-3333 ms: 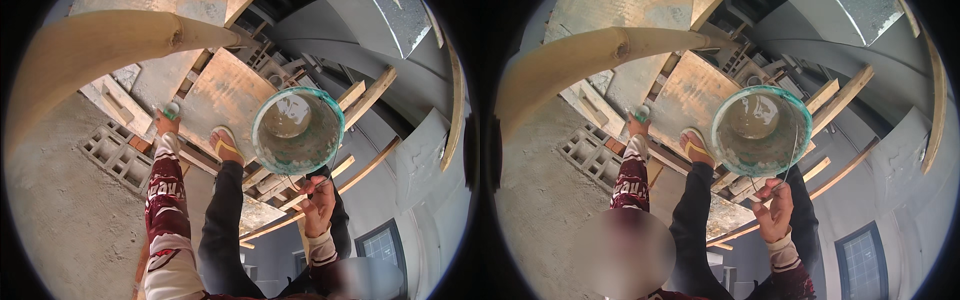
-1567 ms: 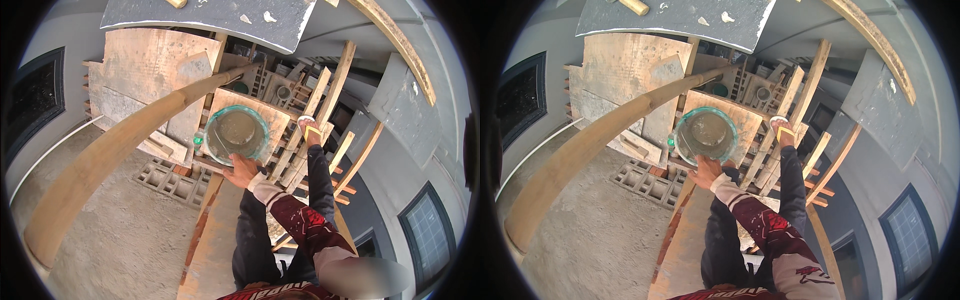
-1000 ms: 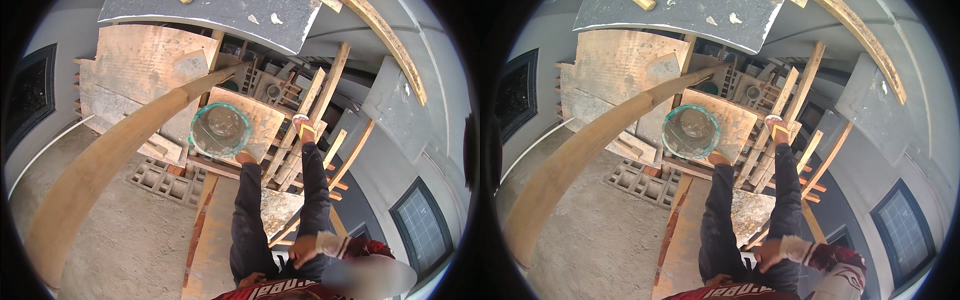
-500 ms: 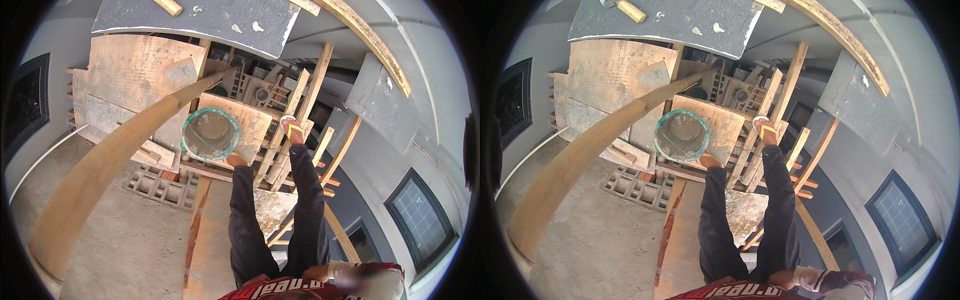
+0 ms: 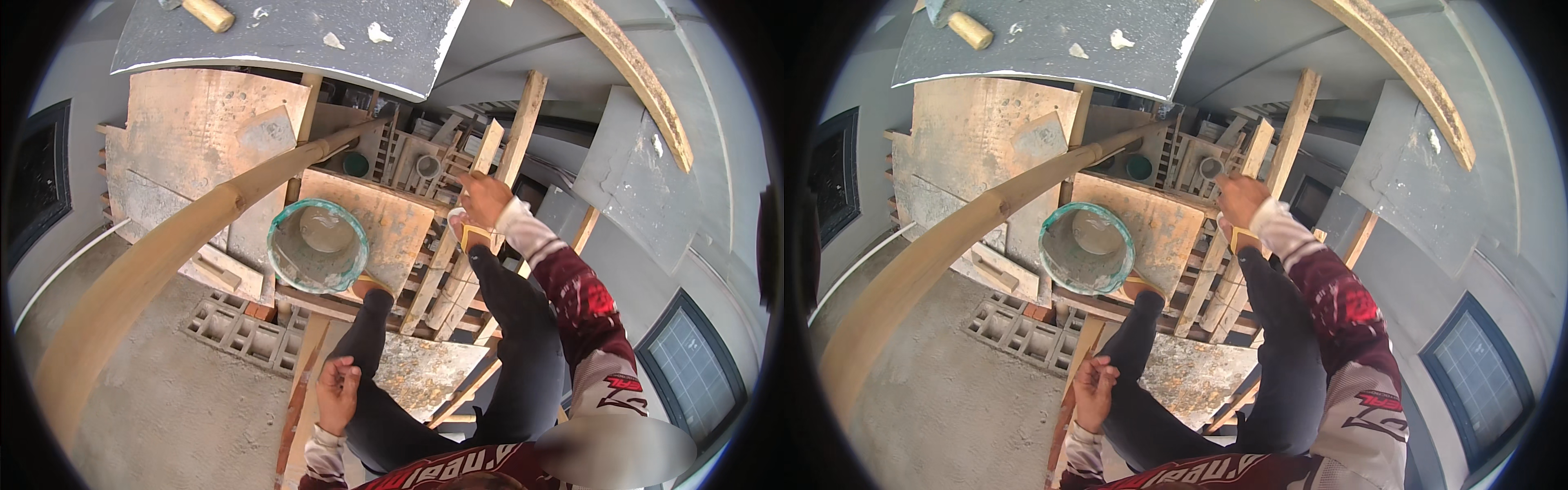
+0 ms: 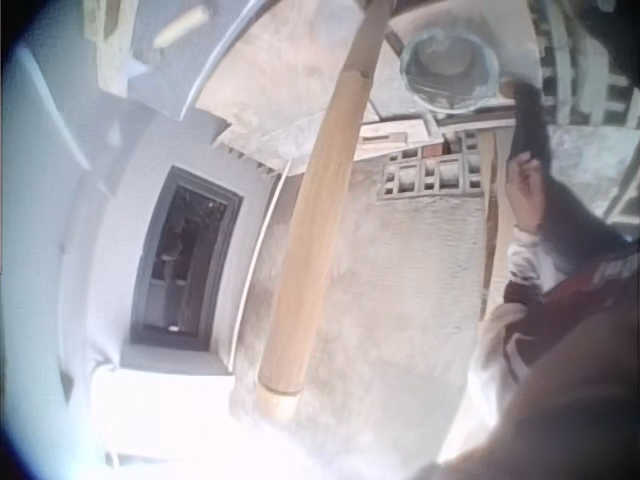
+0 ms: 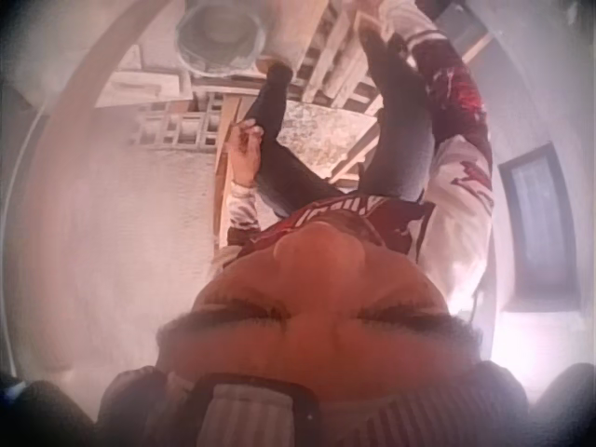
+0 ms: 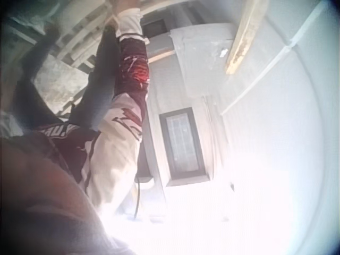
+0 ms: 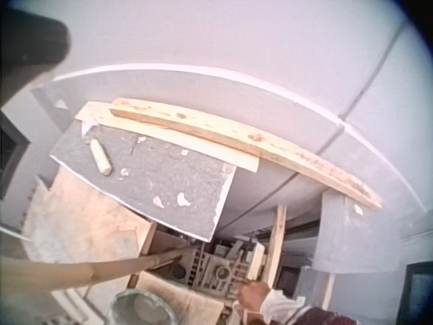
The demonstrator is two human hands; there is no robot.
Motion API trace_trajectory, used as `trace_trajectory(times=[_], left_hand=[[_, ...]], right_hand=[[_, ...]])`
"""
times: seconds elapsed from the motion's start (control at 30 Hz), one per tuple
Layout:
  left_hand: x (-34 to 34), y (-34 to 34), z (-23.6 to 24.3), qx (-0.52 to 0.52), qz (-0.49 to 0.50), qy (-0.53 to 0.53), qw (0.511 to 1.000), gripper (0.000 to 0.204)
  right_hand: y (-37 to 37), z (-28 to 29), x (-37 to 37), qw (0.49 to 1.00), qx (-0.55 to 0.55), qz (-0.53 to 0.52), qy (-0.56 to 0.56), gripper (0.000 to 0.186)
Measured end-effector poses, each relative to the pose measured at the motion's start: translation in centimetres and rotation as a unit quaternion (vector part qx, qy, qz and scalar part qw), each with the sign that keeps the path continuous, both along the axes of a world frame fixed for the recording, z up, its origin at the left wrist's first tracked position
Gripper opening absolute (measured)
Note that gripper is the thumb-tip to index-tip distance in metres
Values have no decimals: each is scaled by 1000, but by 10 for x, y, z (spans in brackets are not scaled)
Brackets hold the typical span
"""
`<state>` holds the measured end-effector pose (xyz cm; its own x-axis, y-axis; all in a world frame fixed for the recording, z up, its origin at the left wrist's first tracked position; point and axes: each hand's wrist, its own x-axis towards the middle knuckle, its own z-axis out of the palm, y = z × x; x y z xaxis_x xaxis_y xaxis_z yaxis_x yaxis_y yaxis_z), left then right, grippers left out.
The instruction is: The person stands on scaffolding and sprays a liquid from a small bottle onto a concrete wall. They repeatedly dip the bottle into a bucket to refill it and continue spraying the wall surface.
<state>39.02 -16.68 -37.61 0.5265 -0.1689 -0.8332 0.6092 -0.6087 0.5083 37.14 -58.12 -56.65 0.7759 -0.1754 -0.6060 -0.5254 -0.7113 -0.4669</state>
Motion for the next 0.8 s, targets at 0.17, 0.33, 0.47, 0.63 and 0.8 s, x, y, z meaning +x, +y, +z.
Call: trace_trajectory(times=[0.17, 0.33, 0.47, 0.63, 0.8], left_hand=[[69, -77, -48, -21, -211, -146, 966, 25], [95, -108, -78, -66, -322, -221, 918, 26], [93, -107, -106, -76, -347, -235, 905, 27], [90, -104, -107, -3, -323, -265, 909, 24], [79, -87, -111, 22, -282, -326, 902, 4]], right_hand=[[-13, -136, 42, 964, -30, 233, 127, 32], [-26, -186, 89, 930, -82, 327, 143, 36], [-35, -223, 111, 926, -97, 340, 134, 38], [-41, -269, 105, 933, -102, 328, 102, 36], [-35, -270, 120, 924, -94, 358, 99, 31]])
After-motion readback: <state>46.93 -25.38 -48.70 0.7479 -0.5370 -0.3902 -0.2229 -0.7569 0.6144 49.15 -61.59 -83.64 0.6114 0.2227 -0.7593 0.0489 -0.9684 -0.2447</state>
